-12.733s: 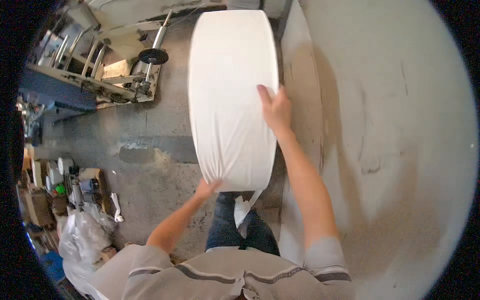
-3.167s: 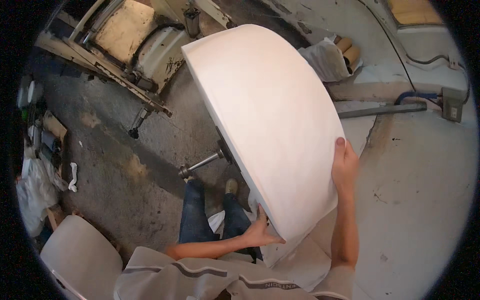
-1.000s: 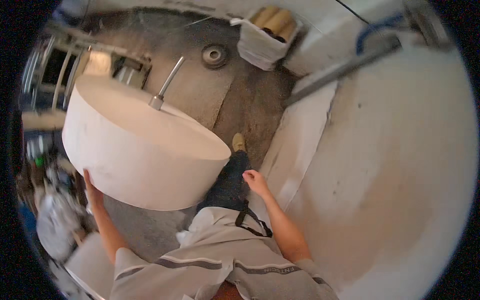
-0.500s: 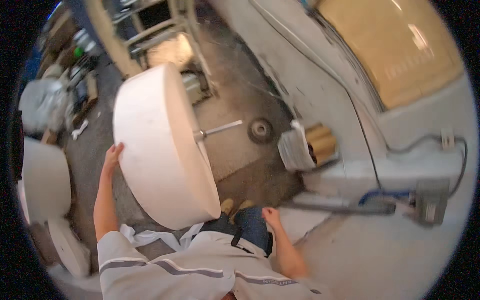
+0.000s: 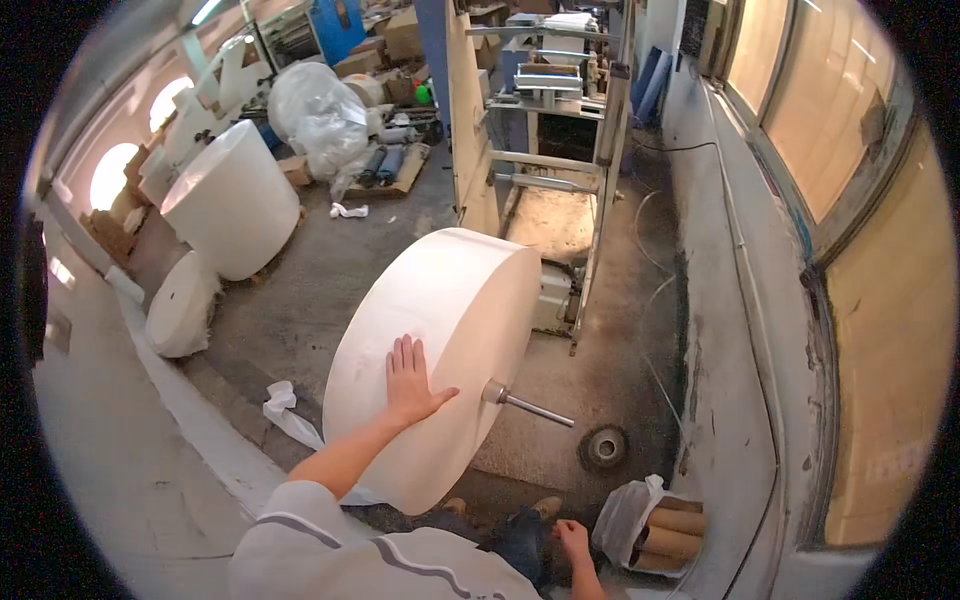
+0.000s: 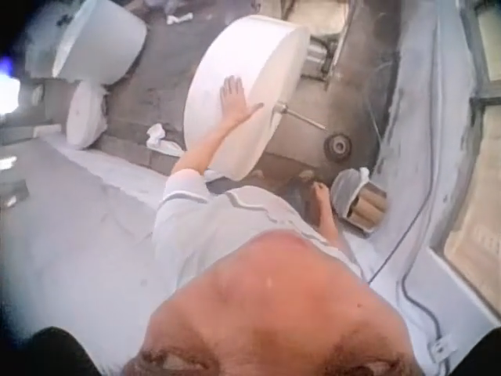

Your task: Loading a large roll of paper onto a machine spindle and removing the protective wrapping.

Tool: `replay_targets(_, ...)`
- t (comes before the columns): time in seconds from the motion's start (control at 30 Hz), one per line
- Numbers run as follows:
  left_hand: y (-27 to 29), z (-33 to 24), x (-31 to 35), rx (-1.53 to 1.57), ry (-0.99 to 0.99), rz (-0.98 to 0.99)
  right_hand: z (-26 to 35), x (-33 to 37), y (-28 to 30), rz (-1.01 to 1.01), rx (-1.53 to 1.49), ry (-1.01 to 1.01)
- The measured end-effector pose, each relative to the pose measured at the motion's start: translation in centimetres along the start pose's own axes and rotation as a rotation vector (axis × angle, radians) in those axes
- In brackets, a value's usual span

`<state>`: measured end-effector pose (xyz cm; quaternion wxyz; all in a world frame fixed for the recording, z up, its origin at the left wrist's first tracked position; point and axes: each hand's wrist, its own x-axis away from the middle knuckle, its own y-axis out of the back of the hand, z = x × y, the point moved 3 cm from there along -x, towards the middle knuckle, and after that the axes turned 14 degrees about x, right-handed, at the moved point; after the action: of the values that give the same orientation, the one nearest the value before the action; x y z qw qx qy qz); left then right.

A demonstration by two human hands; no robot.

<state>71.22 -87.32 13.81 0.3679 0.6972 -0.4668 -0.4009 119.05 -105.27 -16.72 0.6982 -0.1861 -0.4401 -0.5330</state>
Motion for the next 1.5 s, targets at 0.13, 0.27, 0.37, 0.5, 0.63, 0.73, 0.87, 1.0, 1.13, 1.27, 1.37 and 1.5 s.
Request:
replay_targets(0.13, -0.7, 1.5, 1.7, -0.074, 0.056, -0.098, -0.9, 0.1, 2.7, 0.079, 0.359, 0.163)
replay_targets(0.27, -4.3, -1.2, -1.0, -0.024, 0.039, -0.084, -20.3, -6.7, 6.7, 0.240, 0.883, 0.124)
replay_targets(0.37, -4.2, -0.9, -1.1, -0.049, 0.044, -0.061, -19.7, -9.0, 6.4, 0.103, 0.948, 0.223)
replay_targets(0.5, -2.5, 0.5, 1.3, -0.104, 0.120, -0.041, -2.2, -4.7, 7.8, 0.072, 0.578, 0.221)
replay_targets(0.63, -2.1, -0.5, -0.4, -0.085, 0.175, -0.010, 3.3, -6.3, 10.5, 0.127, 0.055, -0.048)
replay_targets(0.73, -1.6, -1.9, -4.5, -0.018, 0.117, -0.216, 1.3, -10.8, 14.2, 0.085, 0.025, -0.053)
replay_targets(0.87, -5.8, -0.3, -6.5, -0.156, 0.166, -0.133, -0.7, -16.1, 16.3, 0.017, -0.025, -0.070)
replay_targets(1.0, -8.5, 1.6, -6.1, -0.194, 0.147, -0.047, -6.5, -25.2, 17.8, -0.025, 0.131, 0.012)
replay_targets(1.13, -5.8, 1.7, -5.2, -0.184, 0.302, -0.076, -11.5, -37.4, 13.5, -0.027, 0.111, -0.053)
replay_targets(1.27, 0.0, 6.9, -5.4, -0.445, 0.200, -0.134, -23.5, -50.4, 12.1, -0.175, 0.184, -0.227)
replay_targets(1.37, -6.9, 5.7, -4.7, -0.566, 0.491, -0.097, -36.8, -55.2, 20.1, -0.525, 0.233, -0.421)
replay_targets(1.5, -8.4, 0.7, -7.3, -0.836, 0.495, -0.102, -33.5, -63.1, 12.9, -0.642, 0.189, -0.338)
